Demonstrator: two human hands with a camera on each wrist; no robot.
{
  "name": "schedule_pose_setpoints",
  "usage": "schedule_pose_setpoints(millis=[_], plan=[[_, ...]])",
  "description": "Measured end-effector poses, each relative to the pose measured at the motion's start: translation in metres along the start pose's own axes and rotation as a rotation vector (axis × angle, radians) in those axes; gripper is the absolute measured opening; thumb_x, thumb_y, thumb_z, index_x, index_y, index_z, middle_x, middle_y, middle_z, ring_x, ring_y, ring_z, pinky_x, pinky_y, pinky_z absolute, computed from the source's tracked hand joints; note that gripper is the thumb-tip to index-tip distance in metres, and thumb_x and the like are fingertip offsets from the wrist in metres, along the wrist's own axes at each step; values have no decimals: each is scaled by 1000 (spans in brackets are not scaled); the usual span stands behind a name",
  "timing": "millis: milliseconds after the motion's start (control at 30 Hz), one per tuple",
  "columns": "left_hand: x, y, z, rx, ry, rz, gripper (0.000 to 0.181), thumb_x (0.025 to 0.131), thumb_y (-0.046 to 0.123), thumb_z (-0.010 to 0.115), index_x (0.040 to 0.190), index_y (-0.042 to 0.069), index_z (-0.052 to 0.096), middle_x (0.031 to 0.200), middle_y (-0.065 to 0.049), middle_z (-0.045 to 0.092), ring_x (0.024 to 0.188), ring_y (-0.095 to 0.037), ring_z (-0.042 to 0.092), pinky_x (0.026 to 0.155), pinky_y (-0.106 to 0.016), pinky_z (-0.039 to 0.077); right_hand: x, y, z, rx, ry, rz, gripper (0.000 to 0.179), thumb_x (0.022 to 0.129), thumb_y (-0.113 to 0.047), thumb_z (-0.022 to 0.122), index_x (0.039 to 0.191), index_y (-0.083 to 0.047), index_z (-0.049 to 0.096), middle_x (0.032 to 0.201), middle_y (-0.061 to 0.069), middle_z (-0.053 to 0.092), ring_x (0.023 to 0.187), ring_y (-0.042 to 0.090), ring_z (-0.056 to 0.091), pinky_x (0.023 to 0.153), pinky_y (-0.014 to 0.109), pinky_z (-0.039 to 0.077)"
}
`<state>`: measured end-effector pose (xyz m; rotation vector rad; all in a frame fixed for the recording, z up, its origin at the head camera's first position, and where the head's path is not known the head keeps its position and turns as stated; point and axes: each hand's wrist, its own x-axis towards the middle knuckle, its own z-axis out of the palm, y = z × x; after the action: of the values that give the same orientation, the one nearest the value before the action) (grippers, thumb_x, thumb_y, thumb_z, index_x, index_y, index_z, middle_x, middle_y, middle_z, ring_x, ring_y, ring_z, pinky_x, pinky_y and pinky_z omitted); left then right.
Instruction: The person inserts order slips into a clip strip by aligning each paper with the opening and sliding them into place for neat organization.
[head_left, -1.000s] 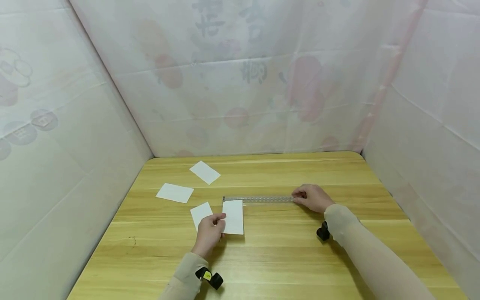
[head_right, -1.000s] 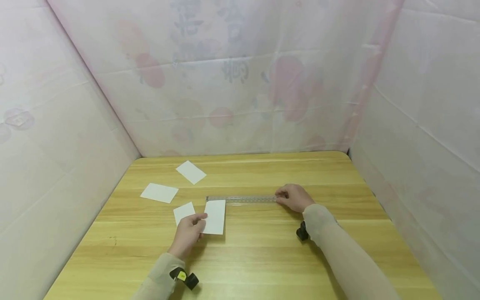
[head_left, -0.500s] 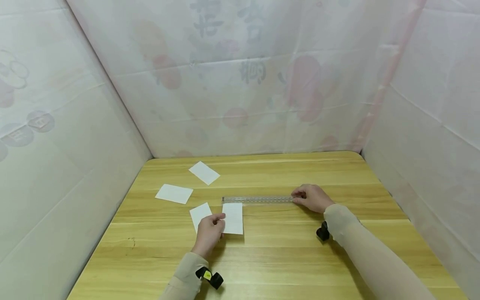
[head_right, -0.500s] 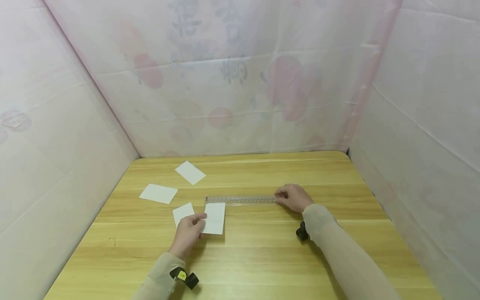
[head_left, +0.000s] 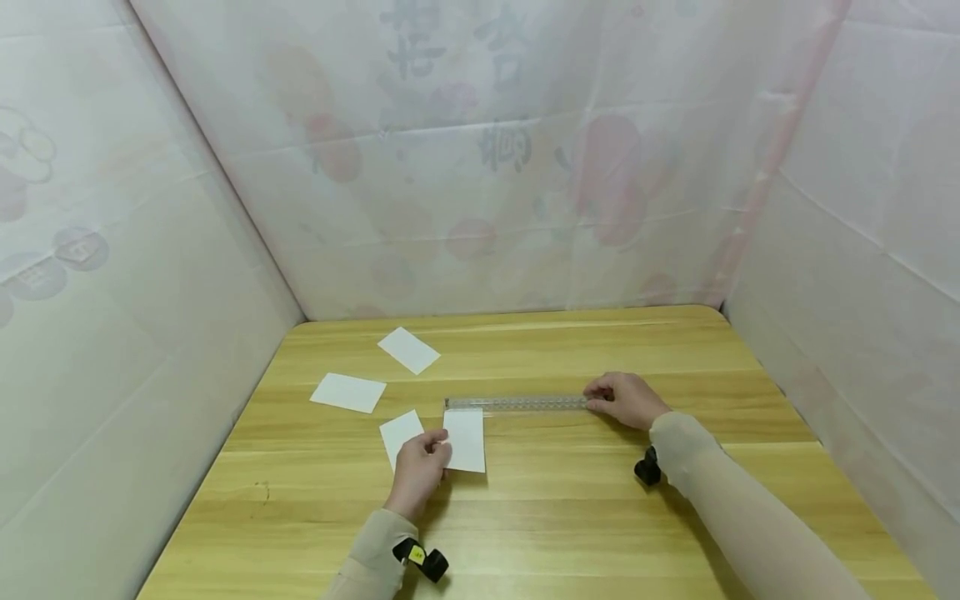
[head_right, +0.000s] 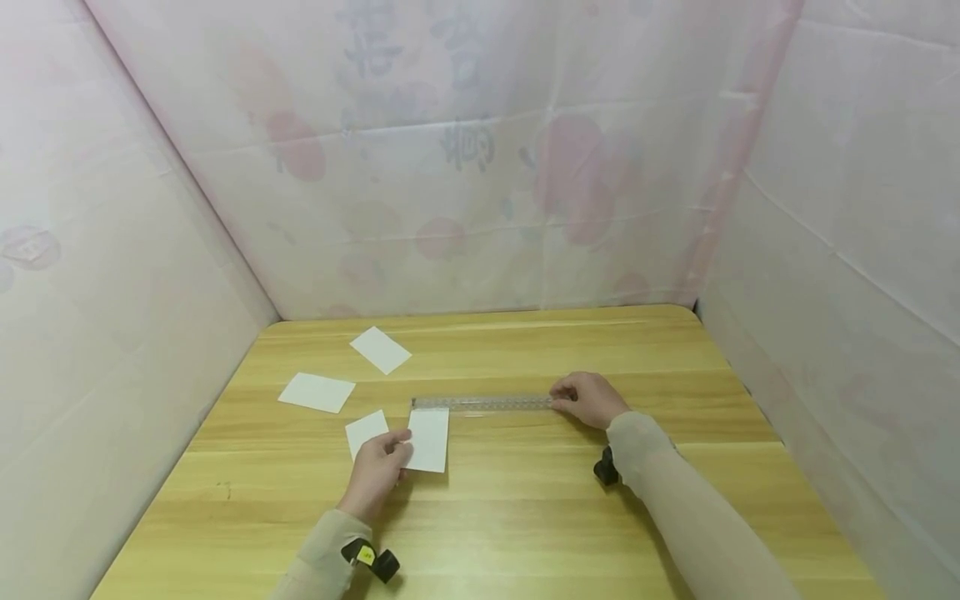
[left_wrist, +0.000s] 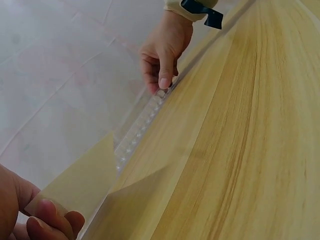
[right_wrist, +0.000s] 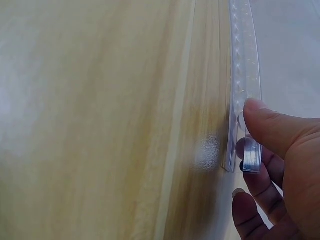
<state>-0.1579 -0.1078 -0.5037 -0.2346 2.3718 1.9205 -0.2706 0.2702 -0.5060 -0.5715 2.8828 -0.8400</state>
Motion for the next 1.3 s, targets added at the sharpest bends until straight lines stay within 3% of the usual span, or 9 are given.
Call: schedule_pose_setpoints(millis=[300, 567, 767, 1300], plan=[[2, 0, 3, 4, 22, 22, 39, 92, 11, 56, 127, -6, 57, 78, -6, 57, 55, -15, 53, 48, -24, 44, -1, 2, 1, -10, 9, -9, 19, 88, -29, 71, 106, -22, 72, 98, -8, 65, 87, 10, 58, 77, 37, 50], [4, 2, 7, 30, 44, -9, 38, 92, 12, 55, 127, -3, 58, 61, 0, 50, 46, -12, 43, 41, -23, 34, -2, 3, 2, -6, -2, -5, 20, 88, -29, 71, 107, -22, 72, 99, -8, 65, 87, 10, 59, 77, 36, 50], [7, 2, 8, 44, 59, 4, 37, 93, 10, 54, 127, -4, 58, 54, 1, 45, 42, -12, 38, 39, -23, 31, -2, 2, 2, 1, -1, -13, 20, 88, -29, 71, 107, -22, 72, 99, -8, 65, 88, 11, 59, 78, 38, 51], [12, 1, 6, 53, 70, 0, 36, 95, 11, 54, 128, -3, 57, 62, -1, 49, 43, -11, 41, 37, -22, 37, -1, 0, 0, -4, 1, -10, 19, 88, -28, 71, 106, -21, 72, 97, -8, 65, 86, 10, 59, 76, 37, 50]])
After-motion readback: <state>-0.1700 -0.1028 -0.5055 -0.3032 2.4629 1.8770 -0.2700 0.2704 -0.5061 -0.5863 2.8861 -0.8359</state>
